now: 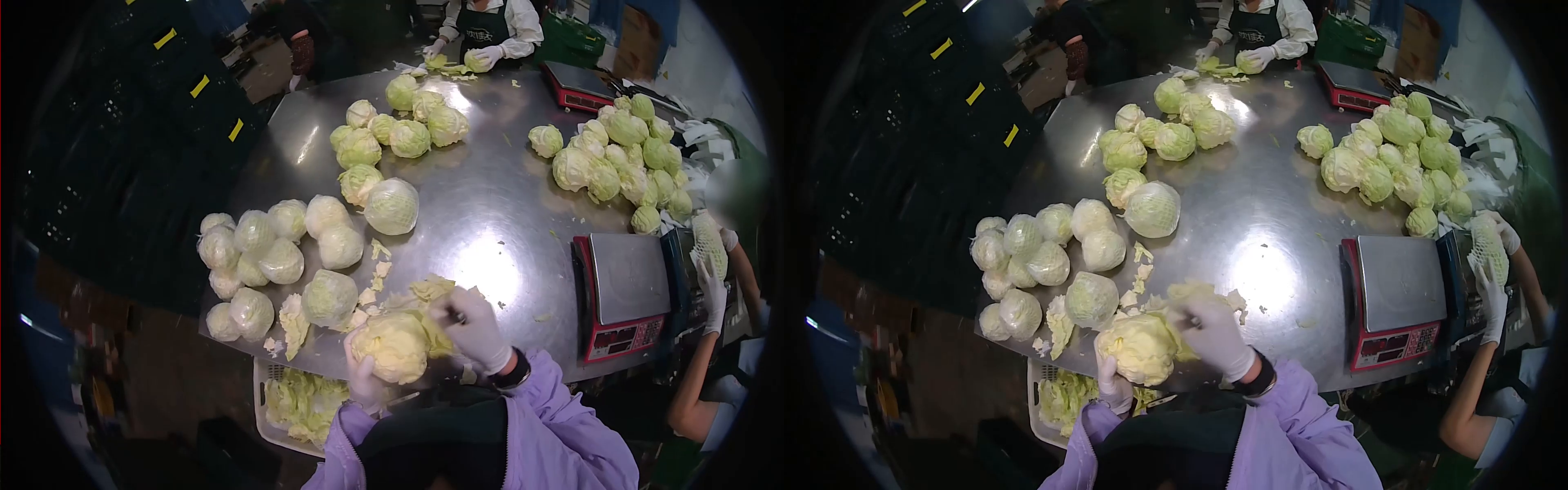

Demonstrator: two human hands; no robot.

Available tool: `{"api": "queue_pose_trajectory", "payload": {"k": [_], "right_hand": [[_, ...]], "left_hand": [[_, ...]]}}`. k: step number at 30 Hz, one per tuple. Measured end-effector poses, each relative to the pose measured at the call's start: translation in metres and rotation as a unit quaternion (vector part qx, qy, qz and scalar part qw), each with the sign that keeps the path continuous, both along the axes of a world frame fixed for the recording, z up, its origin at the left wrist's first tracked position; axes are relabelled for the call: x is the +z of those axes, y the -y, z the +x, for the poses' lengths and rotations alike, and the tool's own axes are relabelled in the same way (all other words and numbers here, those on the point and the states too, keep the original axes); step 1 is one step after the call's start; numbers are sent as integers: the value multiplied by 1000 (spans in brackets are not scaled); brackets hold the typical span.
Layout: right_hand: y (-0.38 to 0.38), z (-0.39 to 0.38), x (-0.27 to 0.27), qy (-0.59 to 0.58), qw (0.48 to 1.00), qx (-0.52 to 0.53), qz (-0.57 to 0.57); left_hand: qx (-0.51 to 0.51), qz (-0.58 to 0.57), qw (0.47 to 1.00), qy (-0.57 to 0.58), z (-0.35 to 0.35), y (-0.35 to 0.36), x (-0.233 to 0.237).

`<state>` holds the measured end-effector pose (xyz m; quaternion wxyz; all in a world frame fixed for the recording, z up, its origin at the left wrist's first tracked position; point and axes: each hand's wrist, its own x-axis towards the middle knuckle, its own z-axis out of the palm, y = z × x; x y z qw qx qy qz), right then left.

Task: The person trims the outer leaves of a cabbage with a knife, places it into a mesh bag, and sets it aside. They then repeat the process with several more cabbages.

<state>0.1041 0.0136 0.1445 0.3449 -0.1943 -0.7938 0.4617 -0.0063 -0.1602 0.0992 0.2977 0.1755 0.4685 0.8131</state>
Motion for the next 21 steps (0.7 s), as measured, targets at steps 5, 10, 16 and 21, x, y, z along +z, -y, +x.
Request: {"api": "queue_pose_trajectory", "payload": {"k": [5, 10, 16, 21], "right_hand": [[-47, 18, -29, 125, 989, -72, -18], [0, 21, 21, 111, 965, 112, -208], [13, 14, -10, 110, 986, 114, -55], [-25, 17, -5, 158, 984, -35, 73]], "left_hand": [[-106, 24, 973, 204, -2, 6, 7], [-96, 34, 976, 192, 2, -7, 4], [-49, -59, 997, -10, -11, 0, -32], [-94, -178, 976, -89, -8, 6, -51]]}}
